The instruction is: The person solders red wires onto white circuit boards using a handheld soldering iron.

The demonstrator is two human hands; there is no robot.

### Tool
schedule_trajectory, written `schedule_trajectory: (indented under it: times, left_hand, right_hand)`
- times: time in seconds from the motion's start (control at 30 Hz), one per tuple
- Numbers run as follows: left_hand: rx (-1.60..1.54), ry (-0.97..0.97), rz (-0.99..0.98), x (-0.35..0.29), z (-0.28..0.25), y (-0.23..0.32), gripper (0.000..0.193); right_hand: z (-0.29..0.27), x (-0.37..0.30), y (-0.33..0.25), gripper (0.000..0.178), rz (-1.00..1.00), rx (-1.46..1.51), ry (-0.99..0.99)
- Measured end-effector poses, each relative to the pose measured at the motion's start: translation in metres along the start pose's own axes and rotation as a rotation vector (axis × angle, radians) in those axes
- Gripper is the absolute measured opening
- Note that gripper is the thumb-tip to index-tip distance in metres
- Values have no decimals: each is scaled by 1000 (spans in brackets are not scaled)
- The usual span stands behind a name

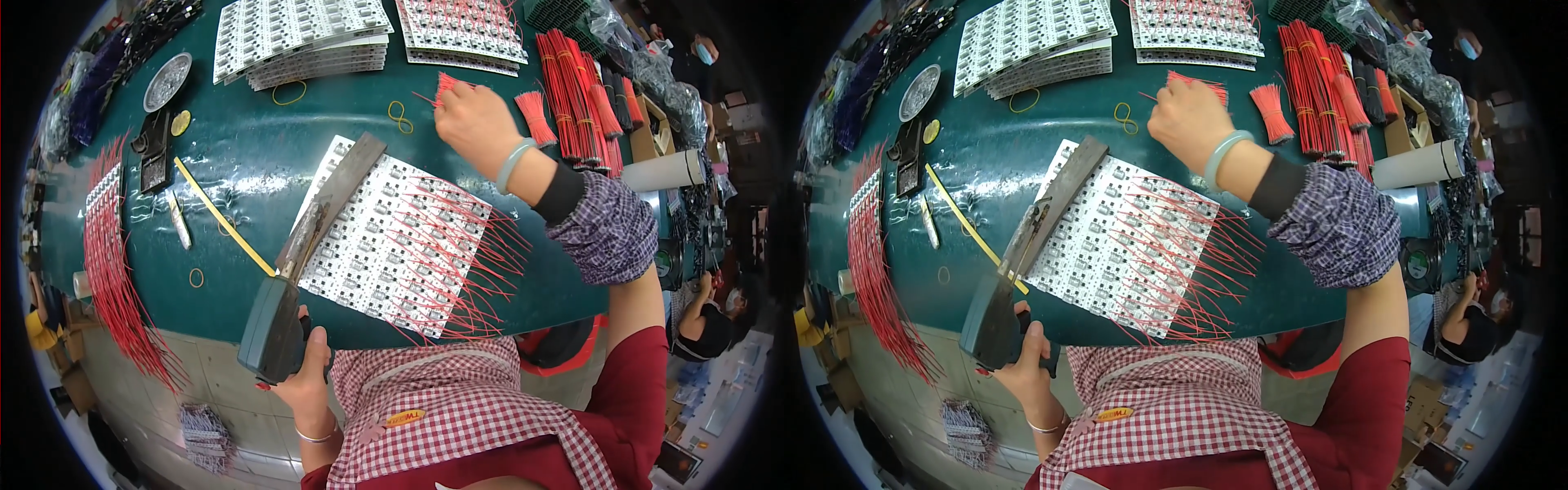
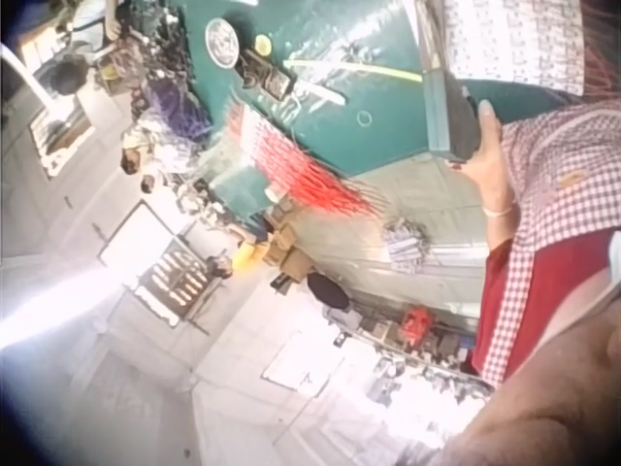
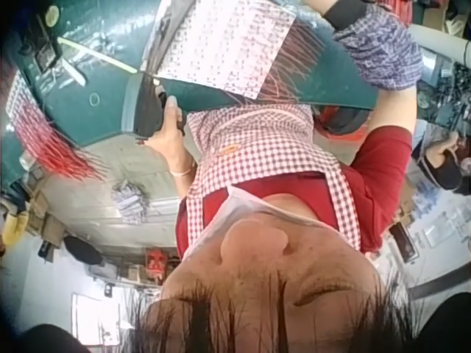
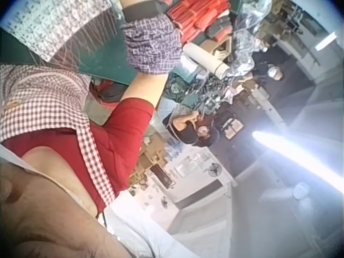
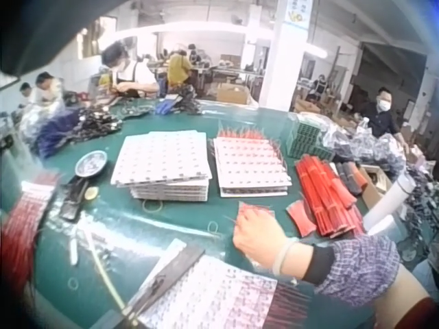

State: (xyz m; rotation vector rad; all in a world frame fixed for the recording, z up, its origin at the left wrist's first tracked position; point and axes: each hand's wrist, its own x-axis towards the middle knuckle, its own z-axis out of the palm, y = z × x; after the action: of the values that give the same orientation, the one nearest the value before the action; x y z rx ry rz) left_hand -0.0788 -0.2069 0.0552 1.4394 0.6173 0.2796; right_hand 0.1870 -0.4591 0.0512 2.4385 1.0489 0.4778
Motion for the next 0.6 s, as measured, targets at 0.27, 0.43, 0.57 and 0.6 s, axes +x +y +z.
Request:
schedule_trajectory:
  times: [0.27,0.43,0.57,0.6]
  left_hand:
    - [-80,-17,-26,-10,-20,-6,46]
    - [-105,-75,-95,-14,-26,-8,46]
    - [-53,-160,-49,-16,-35,-22,47]
    - [3,-173,7,-17,-37,-29,49]
  right_hand:
    - [-32,-29,-25,13,123,294,55]
    - [-70,-62,-88,23,225,989,257]
    - [-67,-72,-126,23,284,1054,342]
    - [-65,-73,-131,23,293,1052,337]
